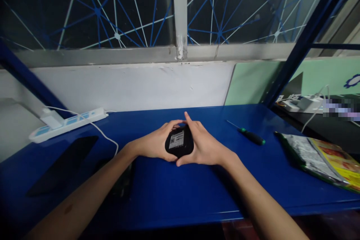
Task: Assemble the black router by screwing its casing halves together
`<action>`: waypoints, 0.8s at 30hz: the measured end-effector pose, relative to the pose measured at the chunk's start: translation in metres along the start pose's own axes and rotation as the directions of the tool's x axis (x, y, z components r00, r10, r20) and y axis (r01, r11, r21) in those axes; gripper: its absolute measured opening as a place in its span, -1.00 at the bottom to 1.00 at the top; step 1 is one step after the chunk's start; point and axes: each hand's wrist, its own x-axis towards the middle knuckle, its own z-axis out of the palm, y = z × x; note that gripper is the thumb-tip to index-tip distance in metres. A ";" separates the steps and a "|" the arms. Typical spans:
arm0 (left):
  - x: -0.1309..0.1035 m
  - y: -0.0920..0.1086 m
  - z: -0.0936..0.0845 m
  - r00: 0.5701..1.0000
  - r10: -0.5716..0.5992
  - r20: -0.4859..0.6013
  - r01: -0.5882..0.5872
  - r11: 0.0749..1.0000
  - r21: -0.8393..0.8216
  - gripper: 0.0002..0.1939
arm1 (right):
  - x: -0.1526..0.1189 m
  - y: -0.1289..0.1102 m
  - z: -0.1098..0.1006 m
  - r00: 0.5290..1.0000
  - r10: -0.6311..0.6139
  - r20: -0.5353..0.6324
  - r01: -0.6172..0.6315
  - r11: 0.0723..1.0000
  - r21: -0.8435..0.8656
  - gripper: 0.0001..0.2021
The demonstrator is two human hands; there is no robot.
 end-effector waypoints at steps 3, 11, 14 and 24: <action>0.000 -0.002 -0.001 0.997 0.026 -0.069 -0.031 0.998 -0.062 0.29 | 0.001 0.001 0.003 0.993 -0.037 -0.114 0.046 0.996 0.078 0.43; 0.000 -0.006 0.004 0.989 0.087 -0.117 -0.105 0.981 -0.165 0.26 | 0.005 0.004 0.011 0.998 -0.020 -0.055 0.033 0.969 0.244 0.47; 0.000 -0.008 0.006 0.987 0.110 -0.116 -0.127 0.982 -0.143 0.27 | 0.006 0.006 0.011 1.000 -0.025 0.009 0.022 0.969 0.247 0.50; -0.001 -0.003 0.001 0.983 0.097 -0.155 -0.117 0.985 -0.126 0.25 | 0.005 0.010 0.014 0.999 -0.024 0.027 0.021 0.993 0.113 0.40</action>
